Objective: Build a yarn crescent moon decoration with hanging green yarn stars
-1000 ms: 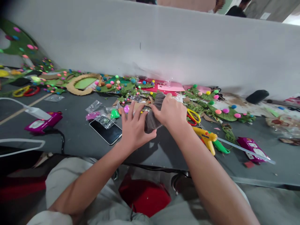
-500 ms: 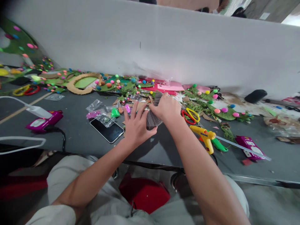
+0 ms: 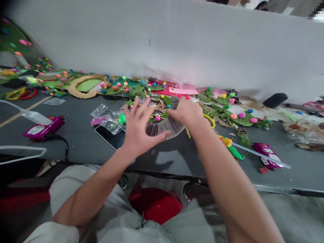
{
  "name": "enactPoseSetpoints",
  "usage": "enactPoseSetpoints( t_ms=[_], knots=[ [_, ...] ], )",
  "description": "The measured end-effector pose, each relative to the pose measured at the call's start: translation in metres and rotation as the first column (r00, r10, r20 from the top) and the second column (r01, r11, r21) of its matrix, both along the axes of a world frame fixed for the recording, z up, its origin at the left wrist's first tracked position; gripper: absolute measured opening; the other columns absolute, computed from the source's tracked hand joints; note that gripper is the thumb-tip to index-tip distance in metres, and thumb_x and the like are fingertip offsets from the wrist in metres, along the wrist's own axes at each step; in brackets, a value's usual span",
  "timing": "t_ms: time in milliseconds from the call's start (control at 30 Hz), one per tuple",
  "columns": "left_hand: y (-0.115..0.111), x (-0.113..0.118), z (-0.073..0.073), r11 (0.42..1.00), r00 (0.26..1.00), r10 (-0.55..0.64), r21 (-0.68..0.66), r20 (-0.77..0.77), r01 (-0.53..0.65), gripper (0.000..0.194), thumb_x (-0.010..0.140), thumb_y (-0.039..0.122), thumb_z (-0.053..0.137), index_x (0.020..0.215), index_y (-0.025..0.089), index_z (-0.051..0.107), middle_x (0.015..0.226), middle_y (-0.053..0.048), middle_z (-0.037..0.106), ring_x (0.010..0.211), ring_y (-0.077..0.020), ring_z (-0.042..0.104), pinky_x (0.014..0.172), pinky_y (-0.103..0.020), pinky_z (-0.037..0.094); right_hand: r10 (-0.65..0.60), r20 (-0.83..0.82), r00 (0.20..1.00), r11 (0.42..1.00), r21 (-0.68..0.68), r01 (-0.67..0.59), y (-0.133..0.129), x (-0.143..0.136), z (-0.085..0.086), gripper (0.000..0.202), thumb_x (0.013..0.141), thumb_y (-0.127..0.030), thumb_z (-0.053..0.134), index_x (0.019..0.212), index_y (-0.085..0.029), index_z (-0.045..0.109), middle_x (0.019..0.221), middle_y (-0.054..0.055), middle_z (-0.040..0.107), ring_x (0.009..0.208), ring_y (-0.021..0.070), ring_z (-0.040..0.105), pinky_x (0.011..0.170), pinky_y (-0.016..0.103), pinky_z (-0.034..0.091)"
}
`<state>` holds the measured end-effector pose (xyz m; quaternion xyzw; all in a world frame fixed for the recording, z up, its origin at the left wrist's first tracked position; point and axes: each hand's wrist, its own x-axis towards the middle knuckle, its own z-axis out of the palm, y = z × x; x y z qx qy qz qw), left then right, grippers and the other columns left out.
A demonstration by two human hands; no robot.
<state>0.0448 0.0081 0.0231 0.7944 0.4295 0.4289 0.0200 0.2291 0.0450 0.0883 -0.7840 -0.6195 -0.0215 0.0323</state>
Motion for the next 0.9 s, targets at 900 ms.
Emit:
enactPoseSetpoints(
  t_ms=[900],
  knots=[
    [0.075,-0.062,-0.037,0.859,0.673,0.045,-0.373,0.738,0.351,0.016,0.078,0.007,0.071,0.088,0.018,0.078,0.088,-0.001,0.078,0.086,-0.0202,0.073,0.093,-0.049,0.058,0.277,0.055,0.959,0.925,-0.287,-0.250,-0.038,0.011,-0.070,0.050,0.090,-0.066,0.046,0.110,-0.025,0.066,0.110,0.013,0.073,0.092,0.0350,0.071,0.067,0.042,0.052]
  ],
)
